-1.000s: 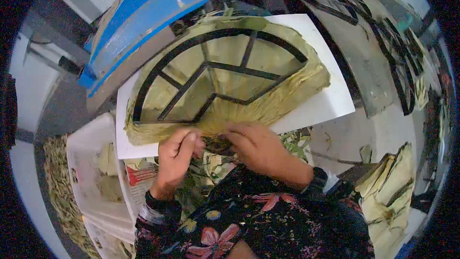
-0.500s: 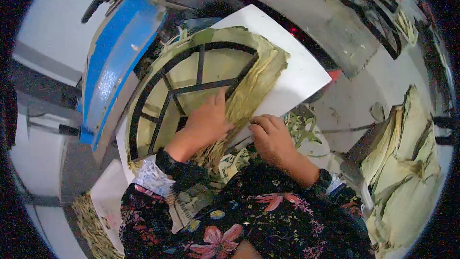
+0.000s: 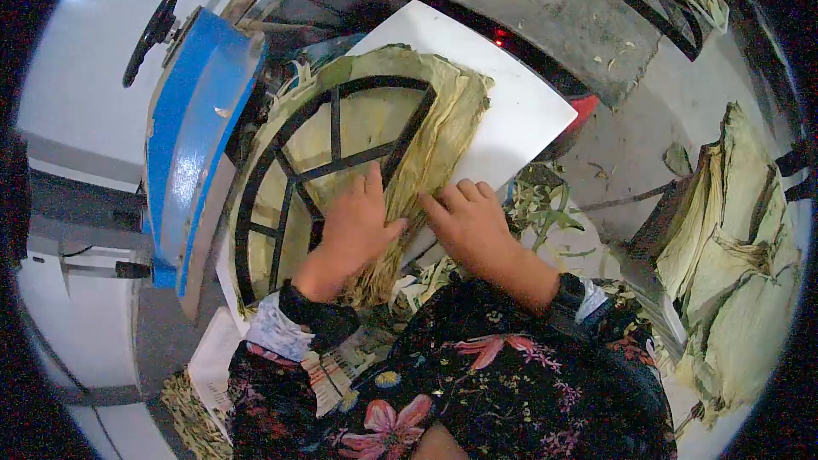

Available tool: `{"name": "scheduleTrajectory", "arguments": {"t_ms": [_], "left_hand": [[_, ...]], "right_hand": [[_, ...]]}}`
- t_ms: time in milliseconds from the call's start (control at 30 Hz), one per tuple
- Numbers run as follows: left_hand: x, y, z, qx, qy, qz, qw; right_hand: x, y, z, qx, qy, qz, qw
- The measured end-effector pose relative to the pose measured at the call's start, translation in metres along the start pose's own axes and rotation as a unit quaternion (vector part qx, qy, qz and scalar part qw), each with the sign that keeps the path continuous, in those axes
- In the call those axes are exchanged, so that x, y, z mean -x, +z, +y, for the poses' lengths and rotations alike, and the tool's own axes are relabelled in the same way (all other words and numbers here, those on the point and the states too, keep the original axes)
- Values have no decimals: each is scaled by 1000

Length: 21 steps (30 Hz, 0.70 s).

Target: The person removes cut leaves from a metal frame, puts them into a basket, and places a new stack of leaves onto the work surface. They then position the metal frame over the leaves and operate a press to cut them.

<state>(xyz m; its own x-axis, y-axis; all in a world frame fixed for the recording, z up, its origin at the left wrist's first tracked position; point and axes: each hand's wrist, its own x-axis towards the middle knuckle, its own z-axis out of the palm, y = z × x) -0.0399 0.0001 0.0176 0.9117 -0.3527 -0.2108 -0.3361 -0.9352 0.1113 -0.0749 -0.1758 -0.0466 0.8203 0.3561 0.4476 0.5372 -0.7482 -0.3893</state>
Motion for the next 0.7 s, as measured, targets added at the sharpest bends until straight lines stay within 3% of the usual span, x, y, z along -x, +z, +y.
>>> {"name": "scheduleTrajectory", "arguments": {"t_ms": [167,567,700], "left_hand": [[-1,14,-7,-24,33,79,996],[-4,14,-8,6,9,74,997],[12,13,-8,-8,66,77,995]], "right_hand": [[0,10,4,19,-4,18,1000],[0,15,7,36,-5,65,997],[2,18,7,27,-3,59,998]]}}
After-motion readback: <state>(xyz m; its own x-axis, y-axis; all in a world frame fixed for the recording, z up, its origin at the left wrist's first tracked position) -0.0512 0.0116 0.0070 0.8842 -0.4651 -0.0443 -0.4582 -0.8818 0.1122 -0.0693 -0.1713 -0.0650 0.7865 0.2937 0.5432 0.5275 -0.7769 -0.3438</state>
